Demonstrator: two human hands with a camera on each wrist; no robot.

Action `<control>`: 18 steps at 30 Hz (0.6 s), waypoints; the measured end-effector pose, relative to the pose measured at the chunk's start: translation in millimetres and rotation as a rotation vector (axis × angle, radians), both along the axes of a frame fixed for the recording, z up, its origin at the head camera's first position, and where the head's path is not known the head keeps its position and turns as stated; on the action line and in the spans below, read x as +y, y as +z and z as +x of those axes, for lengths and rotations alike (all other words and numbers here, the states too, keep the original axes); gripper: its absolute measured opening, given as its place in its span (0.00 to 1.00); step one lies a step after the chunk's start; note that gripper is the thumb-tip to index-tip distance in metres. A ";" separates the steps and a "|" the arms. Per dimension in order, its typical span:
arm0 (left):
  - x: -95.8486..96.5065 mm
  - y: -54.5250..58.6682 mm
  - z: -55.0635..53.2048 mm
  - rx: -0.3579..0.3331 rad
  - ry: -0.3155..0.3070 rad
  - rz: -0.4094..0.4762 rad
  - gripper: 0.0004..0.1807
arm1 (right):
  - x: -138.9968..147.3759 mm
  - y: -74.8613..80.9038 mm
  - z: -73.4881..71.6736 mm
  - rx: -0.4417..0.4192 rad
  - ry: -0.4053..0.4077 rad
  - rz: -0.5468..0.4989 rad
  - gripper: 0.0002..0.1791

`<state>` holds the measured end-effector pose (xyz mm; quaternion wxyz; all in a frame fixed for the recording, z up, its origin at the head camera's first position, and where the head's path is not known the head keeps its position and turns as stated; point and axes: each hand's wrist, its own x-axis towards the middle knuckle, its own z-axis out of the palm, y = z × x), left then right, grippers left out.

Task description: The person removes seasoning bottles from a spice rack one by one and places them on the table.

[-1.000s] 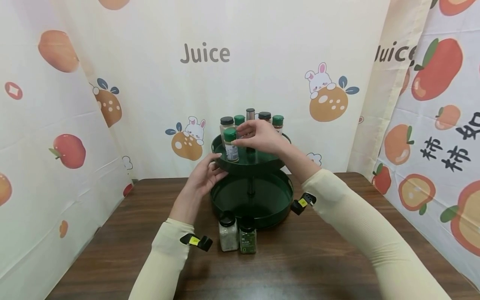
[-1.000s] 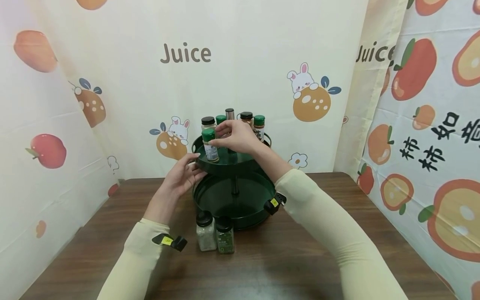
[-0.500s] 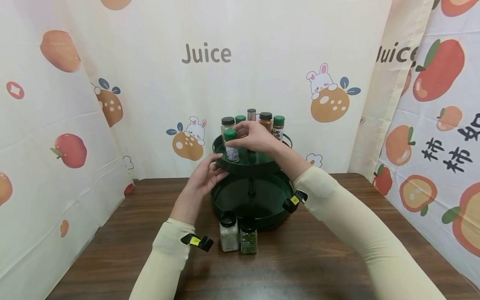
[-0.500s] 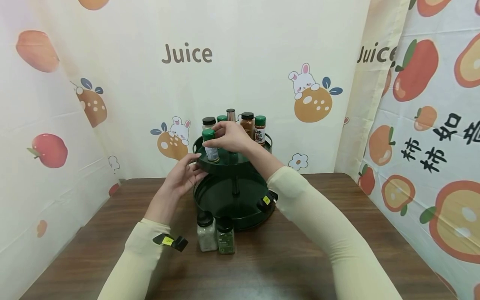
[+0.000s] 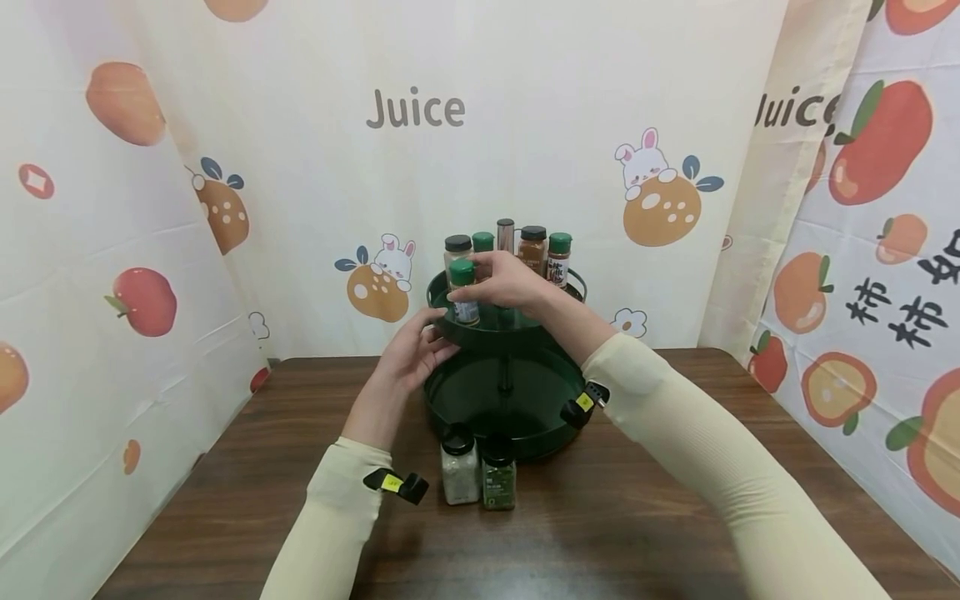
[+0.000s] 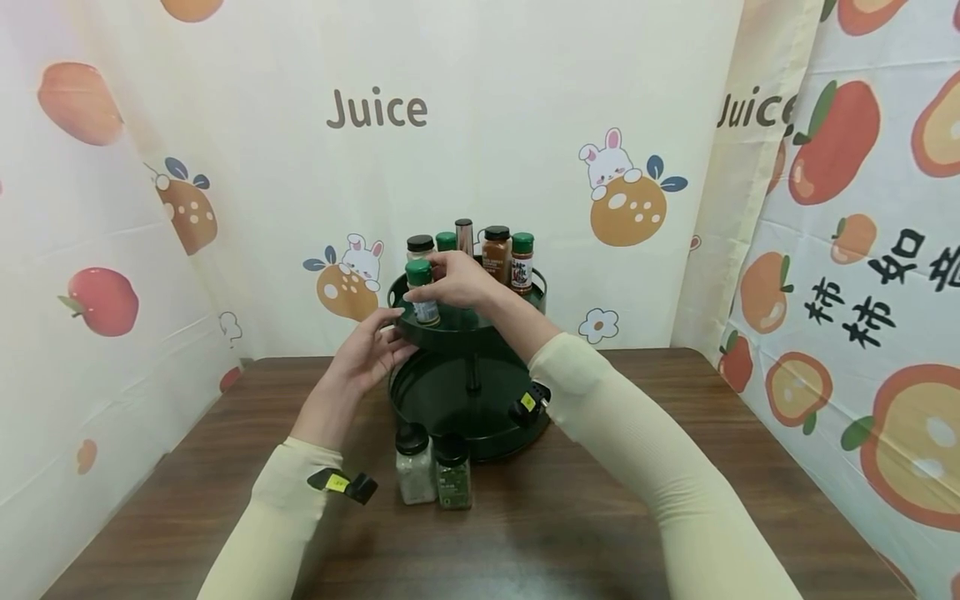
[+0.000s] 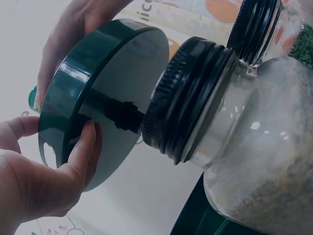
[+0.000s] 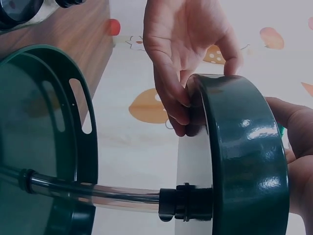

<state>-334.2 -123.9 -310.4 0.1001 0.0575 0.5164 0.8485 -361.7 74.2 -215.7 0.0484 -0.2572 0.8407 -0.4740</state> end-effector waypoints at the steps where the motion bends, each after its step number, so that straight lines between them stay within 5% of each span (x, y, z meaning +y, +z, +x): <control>1: 0.1 -0.4 -0.2 -0.002 0.000 0.001 0.33 | -0.1 -0.2 0.2 -0.009 0.000 -0.006 0.36; 18: -0.4 -1.5 -2.1 -0.001 -0.005 0.002 0.35 | 0.1 -0.4 -1.1 -0.029 0.011 -0.036 0.34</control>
